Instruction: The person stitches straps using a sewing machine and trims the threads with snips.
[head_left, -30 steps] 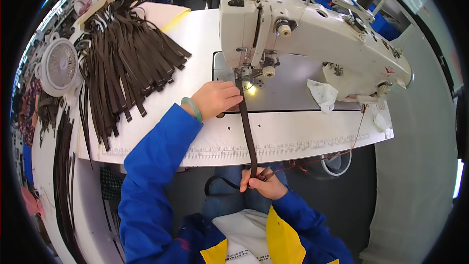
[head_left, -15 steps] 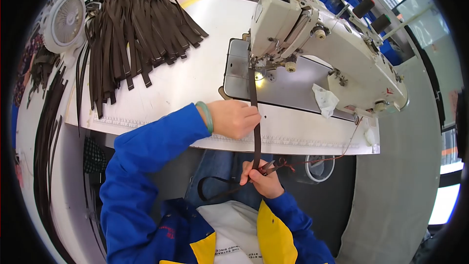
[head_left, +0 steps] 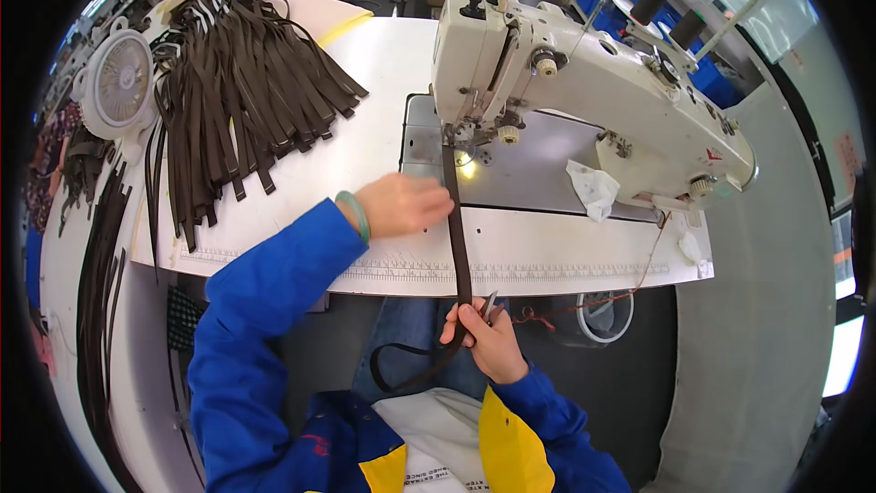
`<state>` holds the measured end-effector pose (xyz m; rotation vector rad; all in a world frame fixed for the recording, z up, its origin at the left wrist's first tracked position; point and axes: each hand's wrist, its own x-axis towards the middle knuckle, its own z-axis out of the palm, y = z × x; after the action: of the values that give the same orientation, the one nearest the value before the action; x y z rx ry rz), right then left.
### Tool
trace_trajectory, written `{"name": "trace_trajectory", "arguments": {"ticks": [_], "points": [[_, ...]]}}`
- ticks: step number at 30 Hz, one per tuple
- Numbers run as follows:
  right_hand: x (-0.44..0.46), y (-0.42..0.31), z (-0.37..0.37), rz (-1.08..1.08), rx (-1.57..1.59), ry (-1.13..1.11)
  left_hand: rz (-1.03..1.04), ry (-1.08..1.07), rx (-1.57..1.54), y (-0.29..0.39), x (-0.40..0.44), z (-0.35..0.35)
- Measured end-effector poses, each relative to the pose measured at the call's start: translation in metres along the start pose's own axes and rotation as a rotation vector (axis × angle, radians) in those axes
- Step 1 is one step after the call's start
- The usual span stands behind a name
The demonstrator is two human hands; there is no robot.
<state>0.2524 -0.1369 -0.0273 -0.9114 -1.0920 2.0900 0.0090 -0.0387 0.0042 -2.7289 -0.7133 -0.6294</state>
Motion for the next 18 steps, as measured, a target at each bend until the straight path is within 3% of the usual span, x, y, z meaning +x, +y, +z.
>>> {"name": "trace_trajectory", "arguments": {"ticks": [2,8,18], "points": [[0.000,0.000,-0.001,0.004,-0.029,-0.020,-0.135,0.022,0.045,-0.022,-0.001,0.005],[-0.007,0.008,-0.013,0.092,-0.050,-0.110,-0.149,0.048,-0.031,-0.036,0.006,0.014],[0.005,0.026,-0.024,0.015,0.008,-0.218,-0.111,0.049,-0.024,-0.037,0.007,0.011]]}}
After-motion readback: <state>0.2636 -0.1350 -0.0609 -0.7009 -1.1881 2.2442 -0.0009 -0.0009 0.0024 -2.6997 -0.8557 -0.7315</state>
